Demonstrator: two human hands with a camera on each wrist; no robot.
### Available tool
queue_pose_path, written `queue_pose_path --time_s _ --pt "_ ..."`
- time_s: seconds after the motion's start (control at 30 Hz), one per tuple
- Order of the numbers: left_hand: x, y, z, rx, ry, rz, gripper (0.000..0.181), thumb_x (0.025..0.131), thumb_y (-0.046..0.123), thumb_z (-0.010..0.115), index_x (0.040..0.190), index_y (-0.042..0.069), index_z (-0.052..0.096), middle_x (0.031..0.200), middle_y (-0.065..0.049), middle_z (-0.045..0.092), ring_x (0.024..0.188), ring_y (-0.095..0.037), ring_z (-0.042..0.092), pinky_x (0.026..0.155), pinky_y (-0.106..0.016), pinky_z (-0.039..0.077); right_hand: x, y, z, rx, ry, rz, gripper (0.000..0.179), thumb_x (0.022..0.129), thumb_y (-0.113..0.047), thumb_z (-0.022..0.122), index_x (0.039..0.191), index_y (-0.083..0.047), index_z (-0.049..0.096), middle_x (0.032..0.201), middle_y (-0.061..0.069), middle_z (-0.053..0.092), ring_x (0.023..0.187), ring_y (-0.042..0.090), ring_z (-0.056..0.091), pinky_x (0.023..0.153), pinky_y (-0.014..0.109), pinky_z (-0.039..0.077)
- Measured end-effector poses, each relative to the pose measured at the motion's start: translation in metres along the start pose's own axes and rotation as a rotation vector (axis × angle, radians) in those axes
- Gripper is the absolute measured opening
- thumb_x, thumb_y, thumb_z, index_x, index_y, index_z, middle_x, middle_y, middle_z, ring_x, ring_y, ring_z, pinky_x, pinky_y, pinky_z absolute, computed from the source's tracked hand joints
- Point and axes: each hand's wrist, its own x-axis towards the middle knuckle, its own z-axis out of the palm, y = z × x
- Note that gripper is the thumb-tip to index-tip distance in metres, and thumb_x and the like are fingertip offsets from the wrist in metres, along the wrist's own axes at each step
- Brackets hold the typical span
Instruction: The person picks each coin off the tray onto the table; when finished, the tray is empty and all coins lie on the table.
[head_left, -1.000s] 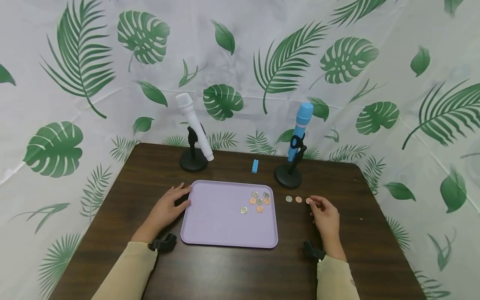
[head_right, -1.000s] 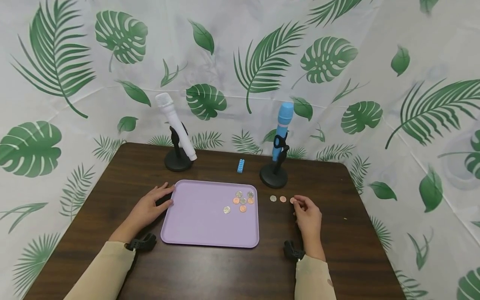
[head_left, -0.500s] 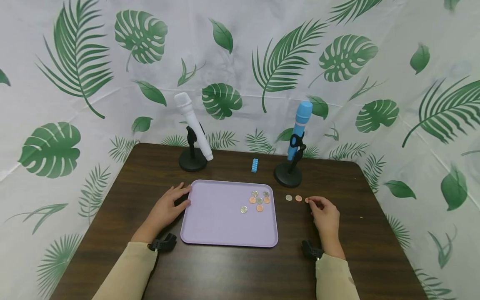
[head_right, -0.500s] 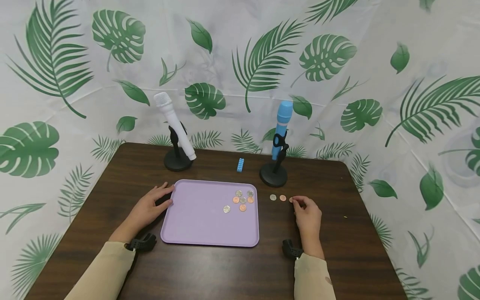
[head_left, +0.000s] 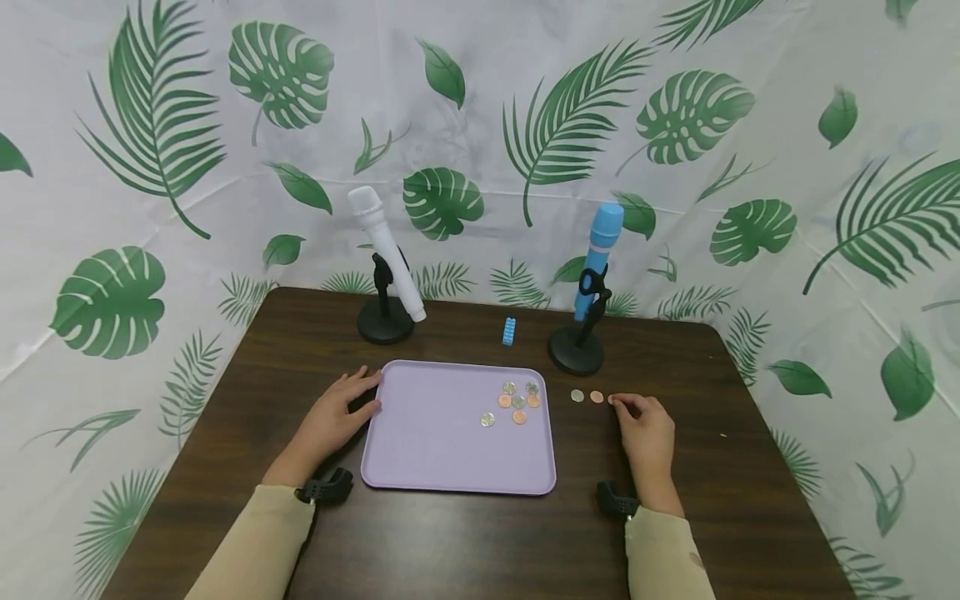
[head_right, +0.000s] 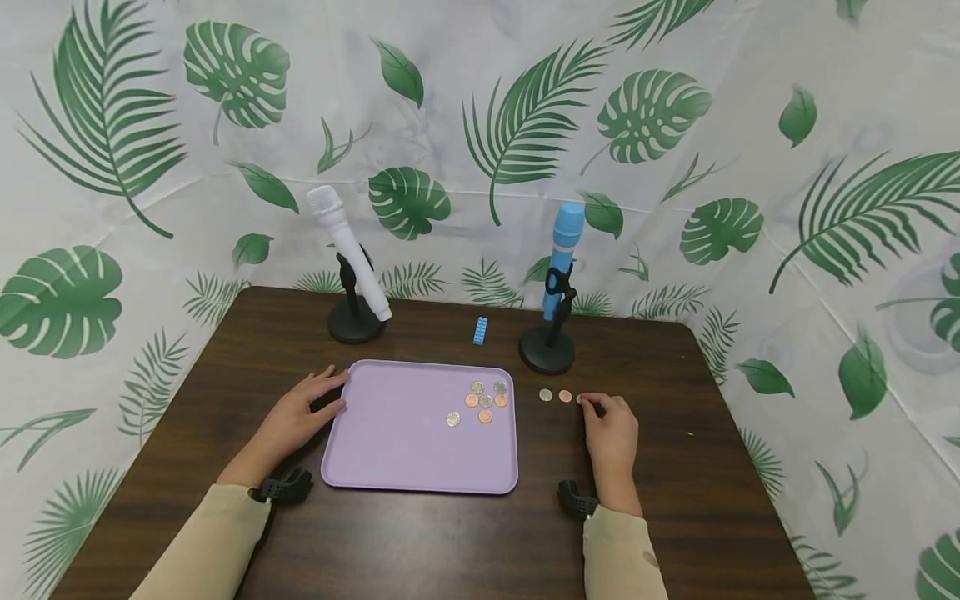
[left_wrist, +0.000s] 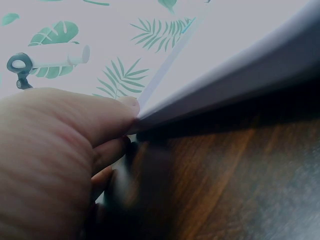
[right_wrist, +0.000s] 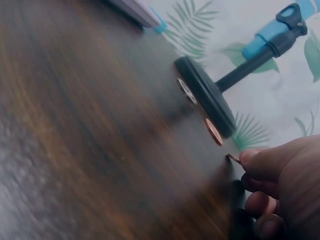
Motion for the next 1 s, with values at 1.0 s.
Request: queue_pose_path --time_s 1.0 --pt "0.0008 0.0035 -0.0006 0.003 0.012 0.038 0.058 0.105 0.027 0.073 0.159 0.013 0.057 0.165 -0.011 0.055 0.165 -0.039 0.035 0.135 -0.067 0.022 0.0002 -0.0028 -0.0008 -0.032 -0.022 0.019 0.013 0.101 -0.01 0.075 0.108 -0.008 0.086 0.103 0.018 0.073 0.094 0.037 0.068 0.079 0.05 0.052"
